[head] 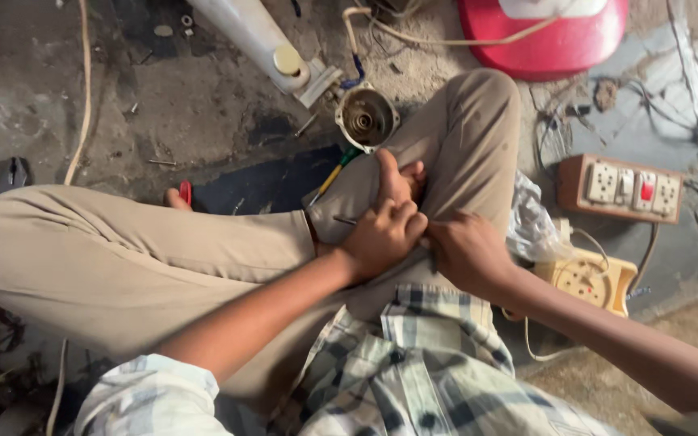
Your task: The person sits on the floor and repairs a small electrical motor component. They use a screwdriver to adjust internal parts and a plier to manipulate wires or small components within the motor housing.
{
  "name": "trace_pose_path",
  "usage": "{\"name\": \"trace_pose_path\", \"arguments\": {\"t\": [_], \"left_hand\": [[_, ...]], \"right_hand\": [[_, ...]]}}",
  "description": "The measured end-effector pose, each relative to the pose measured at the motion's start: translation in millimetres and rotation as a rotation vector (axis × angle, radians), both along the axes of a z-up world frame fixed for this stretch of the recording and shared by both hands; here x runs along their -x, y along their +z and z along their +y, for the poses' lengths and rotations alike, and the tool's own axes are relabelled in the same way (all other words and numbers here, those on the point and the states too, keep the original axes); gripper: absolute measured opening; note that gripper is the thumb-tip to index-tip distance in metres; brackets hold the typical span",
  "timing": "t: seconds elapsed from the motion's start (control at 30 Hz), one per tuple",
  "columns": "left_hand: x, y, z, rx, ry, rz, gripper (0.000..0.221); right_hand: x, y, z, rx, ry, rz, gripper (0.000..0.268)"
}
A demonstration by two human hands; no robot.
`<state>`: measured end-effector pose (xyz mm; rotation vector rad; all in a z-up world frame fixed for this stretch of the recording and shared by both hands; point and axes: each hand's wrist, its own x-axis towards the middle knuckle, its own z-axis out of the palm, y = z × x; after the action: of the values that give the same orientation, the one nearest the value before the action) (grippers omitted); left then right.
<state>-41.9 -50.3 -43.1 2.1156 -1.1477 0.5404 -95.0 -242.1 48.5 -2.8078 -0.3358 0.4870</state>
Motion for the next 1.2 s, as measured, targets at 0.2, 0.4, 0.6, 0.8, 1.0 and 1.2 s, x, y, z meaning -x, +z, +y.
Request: {"name": "trace_pose_path", "arguments": {"t": [0.2,0.4,0.6,0.8,1.0,1.2], "left_hand": [[1.0,-3.6,1.7,-0.025,0.042,-0.092,0.012],[0.5,-10.0,-0.7,-0.048,0.056,-0.031,0.010],[4.0,5.2,7.8,0.001,-0.014,-0.058,0.017],[-6.7,41.4,25.0,0.016,-0.035,0.429,0.059],[-9.5,49.7,20.5,-0.173,-0.150,0.676,0.048],[-7.9,25.4,10.0,0.012,-0.126,0.283,0.033]], "right_hand": [[15.1,21.4,-33.4,-0.014,0.030,0.081,0.020],[-4.8,-3.4,-7.7,0.063,0.146,-0.033,0.020],[5.8,24.2,-31.7,-0.175,-0.280,0.511,0.022],[-5.0,36.3,-31.0,-0.151,0.153,-0.048,0.019],[-4.6,61.4,-36.8,0.009,0.380,-0.318,0.018],[11.8,50.2,-44.4,0.075,0.306,-0.308,0.016]]}}
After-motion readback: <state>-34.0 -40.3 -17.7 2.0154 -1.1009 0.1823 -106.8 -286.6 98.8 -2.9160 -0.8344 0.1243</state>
